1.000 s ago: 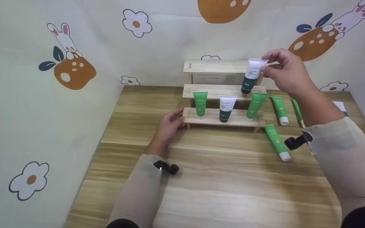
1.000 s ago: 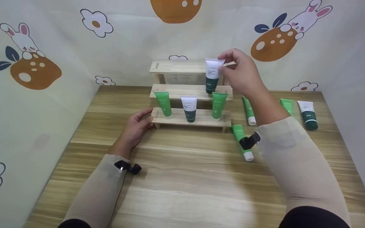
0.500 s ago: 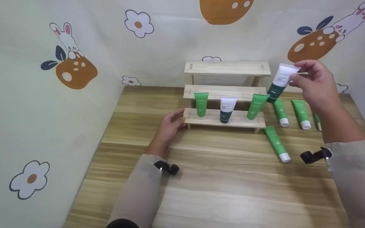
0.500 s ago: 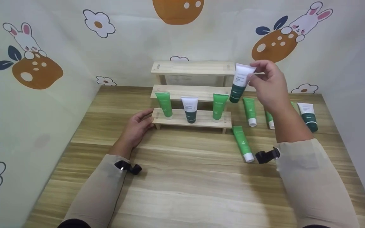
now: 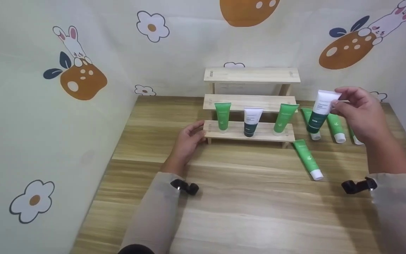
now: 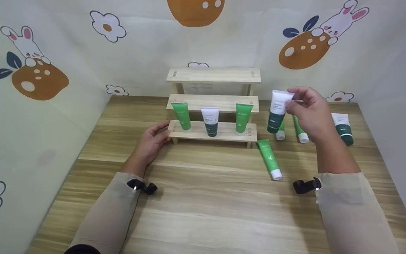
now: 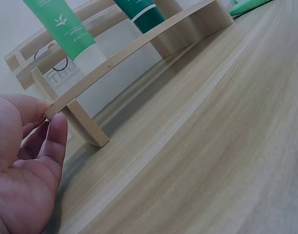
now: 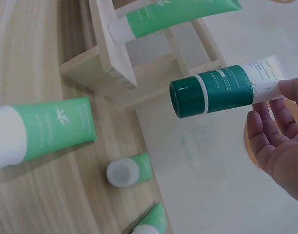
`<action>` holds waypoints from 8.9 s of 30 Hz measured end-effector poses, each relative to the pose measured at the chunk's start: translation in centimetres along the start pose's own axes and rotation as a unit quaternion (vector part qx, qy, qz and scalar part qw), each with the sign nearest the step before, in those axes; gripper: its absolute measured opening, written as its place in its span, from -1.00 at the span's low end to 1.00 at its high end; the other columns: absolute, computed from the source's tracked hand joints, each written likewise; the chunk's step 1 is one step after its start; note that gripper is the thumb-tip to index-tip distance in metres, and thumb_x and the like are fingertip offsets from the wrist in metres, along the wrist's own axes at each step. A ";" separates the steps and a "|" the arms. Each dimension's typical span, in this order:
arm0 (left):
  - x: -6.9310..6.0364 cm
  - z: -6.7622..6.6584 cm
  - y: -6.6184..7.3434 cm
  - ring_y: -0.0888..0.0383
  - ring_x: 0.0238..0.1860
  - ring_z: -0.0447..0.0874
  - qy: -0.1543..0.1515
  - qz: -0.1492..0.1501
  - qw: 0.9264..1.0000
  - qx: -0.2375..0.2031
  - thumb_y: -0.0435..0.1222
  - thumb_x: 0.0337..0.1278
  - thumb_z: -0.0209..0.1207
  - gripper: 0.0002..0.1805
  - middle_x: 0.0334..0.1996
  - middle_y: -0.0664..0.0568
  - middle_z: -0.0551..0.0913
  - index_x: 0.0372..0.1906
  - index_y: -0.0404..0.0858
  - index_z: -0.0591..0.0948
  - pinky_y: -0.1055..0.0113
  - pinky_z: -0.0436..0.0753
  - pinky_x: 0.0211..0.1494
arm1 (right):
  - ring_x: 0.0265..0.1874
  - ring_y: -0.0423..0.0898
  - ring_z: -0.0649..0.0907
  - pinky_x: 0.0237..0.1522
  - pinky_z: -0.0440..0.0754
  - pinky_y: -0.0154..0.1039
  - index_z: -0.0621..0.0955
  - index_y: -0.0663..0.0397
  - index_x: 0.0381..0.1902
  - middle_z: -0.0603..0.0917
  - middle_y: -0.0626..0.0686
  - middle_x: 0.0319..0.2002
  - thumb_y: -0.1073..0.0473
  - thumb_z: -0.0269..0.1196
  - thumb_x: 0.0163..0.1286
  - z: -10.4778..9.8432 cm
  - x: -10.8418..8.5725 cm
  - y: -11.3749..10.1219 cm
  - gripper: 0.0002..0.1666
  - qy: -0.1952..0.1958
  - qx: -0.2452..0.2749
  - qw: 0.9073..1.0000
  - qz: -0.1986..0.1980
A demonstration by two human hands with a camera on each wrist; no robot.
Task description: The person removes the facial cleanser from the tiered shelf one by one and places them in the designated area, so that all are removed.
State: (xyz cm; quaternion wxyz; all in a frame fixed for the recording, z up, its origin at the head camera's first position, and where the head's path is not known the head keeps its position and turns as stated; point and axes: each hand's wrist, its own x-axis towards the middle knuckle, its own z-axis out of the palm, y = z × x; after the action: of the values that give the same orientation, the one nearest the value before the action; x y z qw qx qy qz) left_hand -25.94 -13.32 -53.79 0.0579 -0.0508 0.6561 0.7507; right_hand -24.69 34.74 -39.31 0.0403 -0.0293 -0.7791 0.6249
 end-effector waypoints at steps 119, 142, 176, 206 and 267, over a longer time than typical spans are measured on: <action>0.0 0.0 0.1 0.14 0.10 0.70 -0.002 -0.004 1.000 0.001 -0.45 0.46 0.24 -0.50 0.45 -0.10 0.58 0.43 -0.28 0.57 0.38 0.78 0.12 | -0.10 -0.27 0.82 -0.10 0.88 -0.24 0.48 0.00 0.50 0.80 -0.30 -0.01 0.21 0.40 0.49 -7.3 -2.1 12.0 -0.33 -0.118 -0.009 0.983 0.139; 0.0 -0.2 0.2 0.07 0.21 0.70 -0.001 -0.008 1.000 0.004 -0.43 0.45 0.26 -0.51 0.44 -0.05 0.59 0.41 -0.23 0.60 0.33 0.78 0.18 | -0.05 -0.27 0.81 -0.06 0.82 -0.40 0.60 0.05 0.33 0.80 -0.20 -0.03 0.28 0.37 0.50 -1.2 -2.6 7.0 -0.53 -0.060 -0.010 0.998 0.002; 0.2 -0.3 -0.1 0.10 0.19 0.71 -0.002 -0.008 1.000 0.004 -0.41 0.44 0.28 -0.51 0.40 -0.05 0.63 0.41 -0.20 0.61 0.34 0.78 0.16 | -0.01 -0.18 0.80 -0.02 0.81 -0.40 0.68 0.24 0.17 0.79 -0.05 -0.01 0.39 0.45 0.39 6.9 -0.6 1.8 -0.59 -0.085 0.122 0.985 -0.084; 0.0 0.0 0.2 0.12 0.13 0.69 -0.001 -0.006 1.000 -0.009 -0.47 0.44 0.25 -0.51 0.44 -0.09 0.58 0.42 -0.26 0.59 0.39 0.77 0.11 | -0.09 -0.19 0.77 -0.04 0.81 -0.40 0.65 0.31 0.18 0.78 -0.05 -0.07 0.31 0.39 0.47 7.3 -0.9 2.3 -0.63 -0.056 0.121 0.987 -0.087; 0.1 0.0 0.0 0.07 0.21 0.70 0.000 -0.007 1.000 -0.002 -0.45 0.44 0.25 -0.49 0.45 -0.10 0.58 0.43 -0.26 0.58 0.36 0.79 0.16 | -0.29 -0.13 0.65 -0.33 0.74 -0.43 0.64 0.44 0.21 0.76 0.06 -0.13 0.59 0.30 0.40 -7.8 -4.4 9.8 -0.58 0.088 0.302 0.944 -0.097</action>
State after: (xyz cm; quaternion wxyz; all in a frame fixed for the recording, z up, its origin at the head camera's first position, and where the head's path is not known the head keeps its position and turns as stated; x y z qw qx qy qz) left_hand -26.01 -13.33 -53.83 0.0631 -0.0555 0.6540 0.7518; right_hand -19.63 44.01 -47.32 0.1759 0.0053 -0.5466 0.8187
